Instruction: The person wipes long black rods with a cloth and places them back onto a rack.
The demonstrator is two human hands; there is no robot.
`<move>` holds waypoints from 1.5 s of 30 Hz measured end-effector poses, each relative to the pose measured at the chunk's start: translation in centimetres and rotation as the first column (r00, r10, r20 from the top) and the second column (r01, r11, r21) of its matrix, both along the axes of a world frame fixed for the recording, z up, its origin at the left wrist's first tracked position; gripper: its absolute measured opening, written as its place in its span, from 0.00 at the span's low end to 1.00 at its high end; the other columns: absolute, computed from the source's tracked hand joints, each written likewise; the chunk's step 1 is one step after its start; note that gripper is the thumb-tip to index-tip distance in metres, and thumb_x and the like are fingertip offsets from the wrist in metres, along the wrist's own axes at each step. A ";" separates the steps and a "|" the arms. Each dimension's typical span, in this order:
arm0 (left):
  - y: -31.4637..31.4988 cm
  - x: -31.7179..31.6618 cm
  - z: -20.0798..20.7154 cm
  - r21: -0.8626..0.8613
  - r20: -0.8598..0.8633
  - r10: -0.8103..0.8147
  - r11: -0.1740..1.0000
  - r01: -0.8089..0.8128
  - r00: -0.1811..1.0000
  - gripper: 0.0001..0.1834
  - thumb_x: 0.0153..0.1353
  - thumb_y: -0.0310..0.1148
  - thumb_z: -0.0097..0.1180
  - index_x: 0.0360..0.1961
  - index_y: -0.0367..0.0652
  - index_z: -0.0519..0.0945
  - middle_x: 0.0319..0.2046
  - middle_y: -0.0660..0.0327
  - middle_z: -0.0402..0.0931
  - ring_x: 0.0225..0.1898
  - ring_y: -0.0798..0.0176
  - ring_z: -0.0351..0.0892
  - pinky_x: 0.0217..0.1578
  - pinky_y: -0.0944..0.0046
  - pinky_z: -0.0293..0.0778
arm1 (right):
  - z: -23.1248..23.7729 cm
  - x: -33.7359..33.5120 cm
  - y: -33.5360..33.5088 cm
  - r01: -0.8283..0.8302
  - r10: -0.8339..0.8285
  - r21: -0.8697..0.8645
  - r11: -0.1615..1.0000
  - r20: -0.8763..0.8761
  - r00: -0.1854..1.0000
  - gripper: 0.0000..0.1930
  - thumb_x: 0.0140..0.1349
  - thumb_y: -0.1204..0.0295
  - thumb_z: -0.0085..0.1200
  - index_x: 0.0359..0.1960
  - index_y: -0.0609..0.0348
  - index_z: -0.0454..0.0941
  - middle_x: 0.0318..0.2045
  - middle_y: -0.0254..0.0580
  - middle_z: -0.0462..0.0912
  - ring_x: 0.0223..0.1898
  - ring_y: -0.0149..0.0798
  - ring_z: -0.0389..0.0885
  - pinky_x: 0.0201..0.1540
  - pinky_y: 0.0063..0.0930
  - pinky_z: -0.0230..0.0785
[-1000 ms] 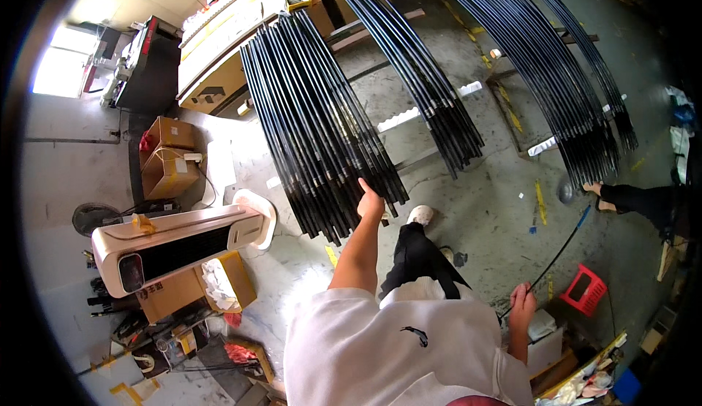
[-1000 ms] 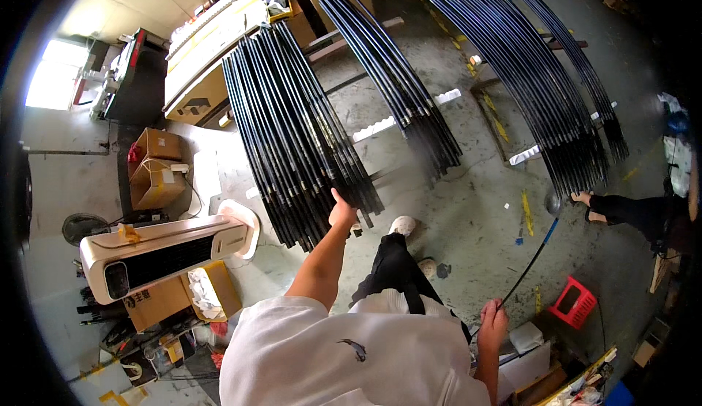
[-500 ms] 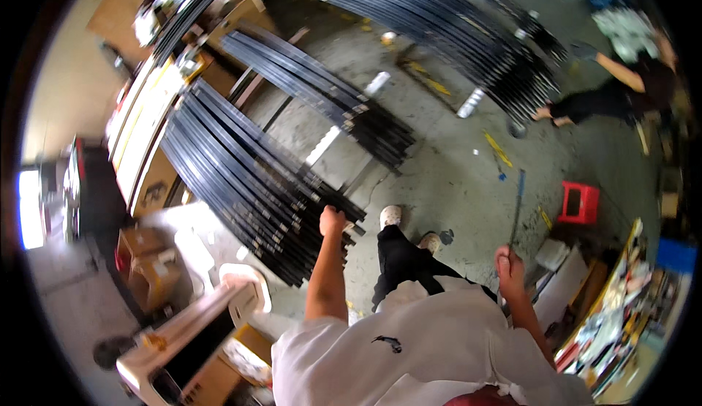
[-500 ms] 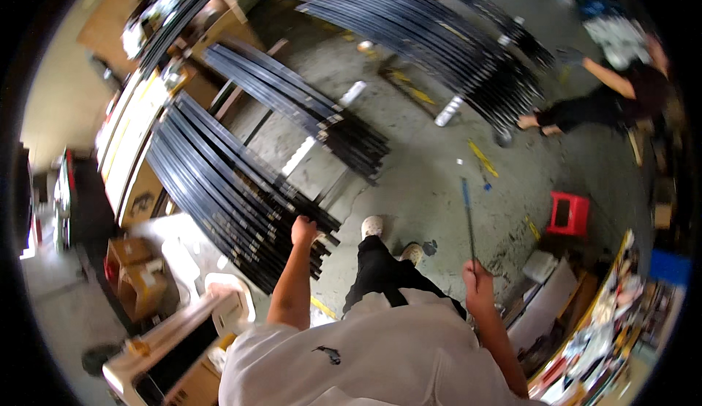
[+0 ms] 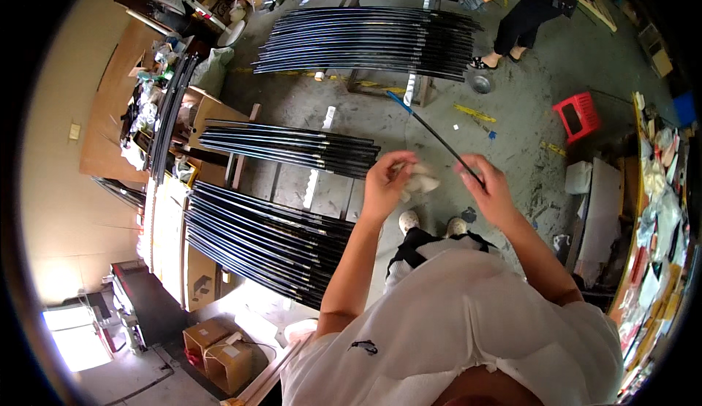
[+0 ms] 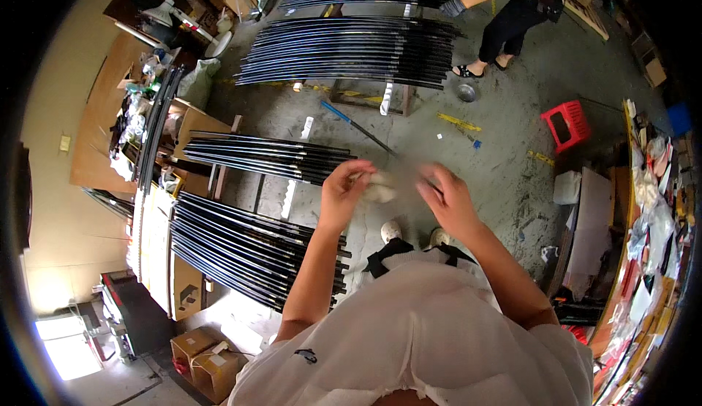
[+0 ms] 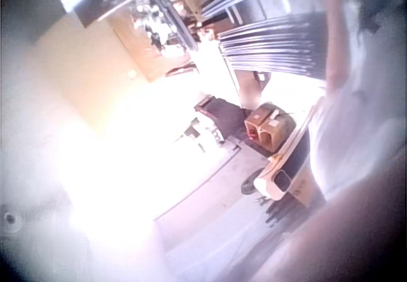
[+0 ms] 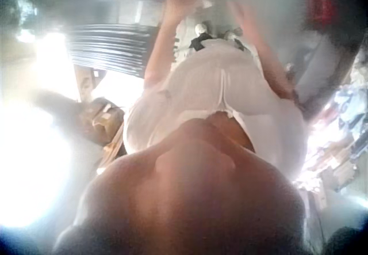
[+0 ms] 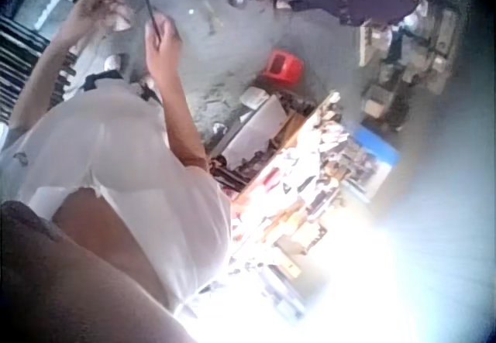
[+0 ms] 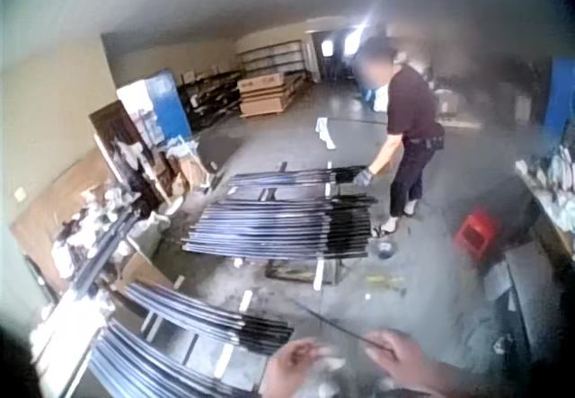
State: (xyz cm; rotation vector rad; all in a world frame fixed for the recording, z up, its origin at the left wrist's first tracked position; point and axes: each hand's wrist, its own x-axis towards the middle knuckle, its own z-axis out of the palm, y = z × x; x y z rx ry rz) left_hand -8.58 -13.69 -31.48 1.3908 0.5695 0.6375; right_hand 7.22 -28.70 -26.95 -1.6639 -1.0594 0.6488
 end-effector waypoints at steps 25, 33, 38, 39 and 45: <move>-3.5 4.6 6.8 0.287 -0.211 -0.096 0.945 0.156 0.973 0.19 0.54 0.20 0.53 0.48 0.38 0.71 0.35 0.63 0.73 0.36 0.73 0.71 0.33 0.74 0.68 | 4.9 7.1 -1.8 0.100 -0.042 0.236 0.967 -0.237 0.970 0.09 0.54 0.74 0.57 0.35 0.61 0.72 0.28 0.29 0.74 0.28 0.19 0.70 0.29 0.16 0.64; -4.7 7.5 8.6 0.443 -0.256 -0.319 0.800 0.404 0.913 0.34 0.47 0.37 0.66 0.54 0.36 0.67 0.49 0.53 0.68 0.52 0.55 0.69 0.53 0.60 0.64 | 6.2 7.7 -3.0 -0.105 0.110 0.053 0.993 -0.084 0.990 0.14 0.54 0.66 0.57 0.40 0.58 0.75 0.28 0.40 0.78 0.27 0.30 0.73 0.32 0.25 0.67; -5.3 8.6 7.1 0.324 -0.344 -0.303 0.850 0.415 0.889 0.21 0.48 0.32 0.66 0.41 0.35 0.74 0.44 0.54 0.70 0.45 0.60 0.72 0.44 0.64 0.69 | 6.0 7.8 -3.0 -0.133 0.144 0.095 0.987 -0.125 0.982 0.13 0.54 0.67 0.57 0.37 0.62 0.73 0.23 0.39 0.76 0.23 0.27 0.69 0.27 0.24 0.63; -5.5 8.9 6.4 0.284 -0.312 -0.291 0.880 0.381 0.904 0.18 0.49 0.30 0.64 0.40 0.35 0.75 0.43 0.55 0.70 0.43 0.62 0.72 0.43 0.66 0.70 | 5.6 8.2 -3.1 -0.115 0.123 0.092 0.989 -0.094 0.988 0.13 0.54 0.67 0.57 0.37 0.62 0.73 0.23 0.38 0.75 0.22 0.27 0.68 0.26 0.24 0.63; -6.2 10.3 5.9 0.308 -0.068 -0.216 0.924 0.227 0.974 0.09 0.53 0.21 0.57 0.37 0.35 0.75 0.39 0.60 0.69 0.40 0.68 0.71 0.38 0.71 0.69 | 5.3 9.1 -3.7 -0.074 0.085 0.132 0.989 -0.085 0.993 0.14 0.54 0.65 0.57 0.37 0.63 0.73 0.19 0.38 0.73 0.20 0.27 0.66 0.22 0.24 0.60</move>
